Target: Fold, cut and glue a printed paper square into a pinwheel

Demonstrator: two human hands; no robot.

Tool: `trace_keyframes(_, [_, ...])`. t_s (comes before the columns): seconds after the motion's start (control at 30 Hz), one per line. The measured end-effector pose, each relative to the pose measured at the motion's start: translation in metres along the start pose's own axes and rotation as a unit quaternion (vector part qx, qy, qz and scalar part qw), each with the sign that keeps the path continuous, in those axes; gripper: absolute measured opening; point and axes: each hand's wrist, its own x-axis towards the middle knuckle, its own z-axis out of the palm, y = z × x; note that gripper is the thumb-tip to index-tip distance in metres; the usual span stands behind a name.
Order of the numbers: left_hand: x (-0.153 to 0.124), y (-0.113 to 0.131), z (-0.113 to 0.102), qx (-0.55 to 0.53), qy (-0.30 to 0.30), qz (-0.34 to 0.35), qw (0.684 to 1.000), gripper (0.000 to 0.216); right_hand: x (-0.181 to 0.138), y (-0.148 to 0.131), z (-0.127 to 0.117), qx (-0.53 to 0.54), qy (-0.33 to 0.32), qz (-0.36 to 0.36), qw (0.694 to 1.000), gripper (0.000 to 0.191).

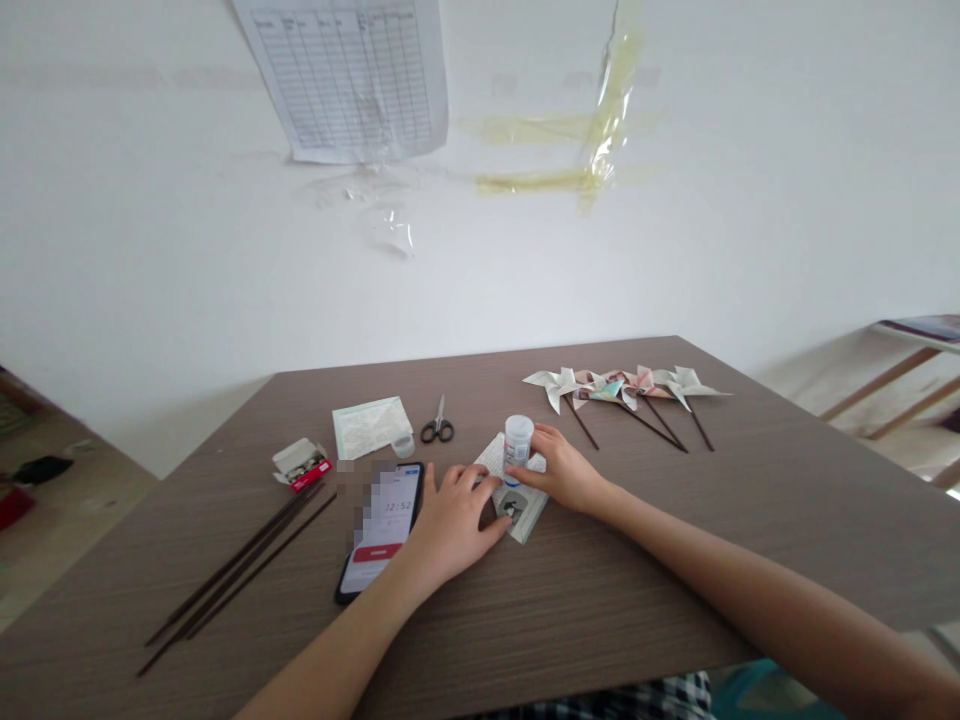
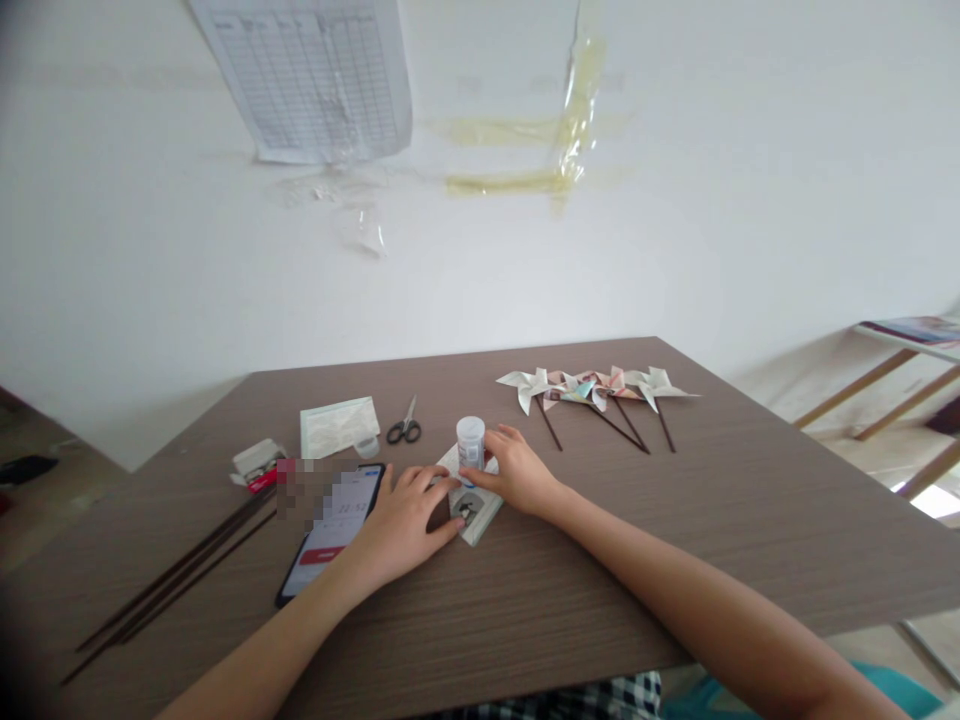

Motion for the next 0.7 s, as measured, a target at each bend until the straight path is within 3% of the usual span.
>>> trace_keyframes(0.3, [0.000,-0.002,0.000,-0.003,0.003,0.003,1.000,0.046,0.001,-0.005,-0.006,0.009,0.010,0.020,1.000,0.024])
trace_keyframes(0.53, [-0.002,-0.002,-0.001,-0.015,0.010,0.001,1.000,0.042,0.002,0.002,-0.021,0.152,0.085,0.102,0.979,0.053])
trace_keyframes(0.7, [-0.003,-0.002,-0.004,-0.018,-0.009,-0.004,1.000,0.043,0.006,0.007,-0.038,0.100,0.138,0.065,0.983,0.046])
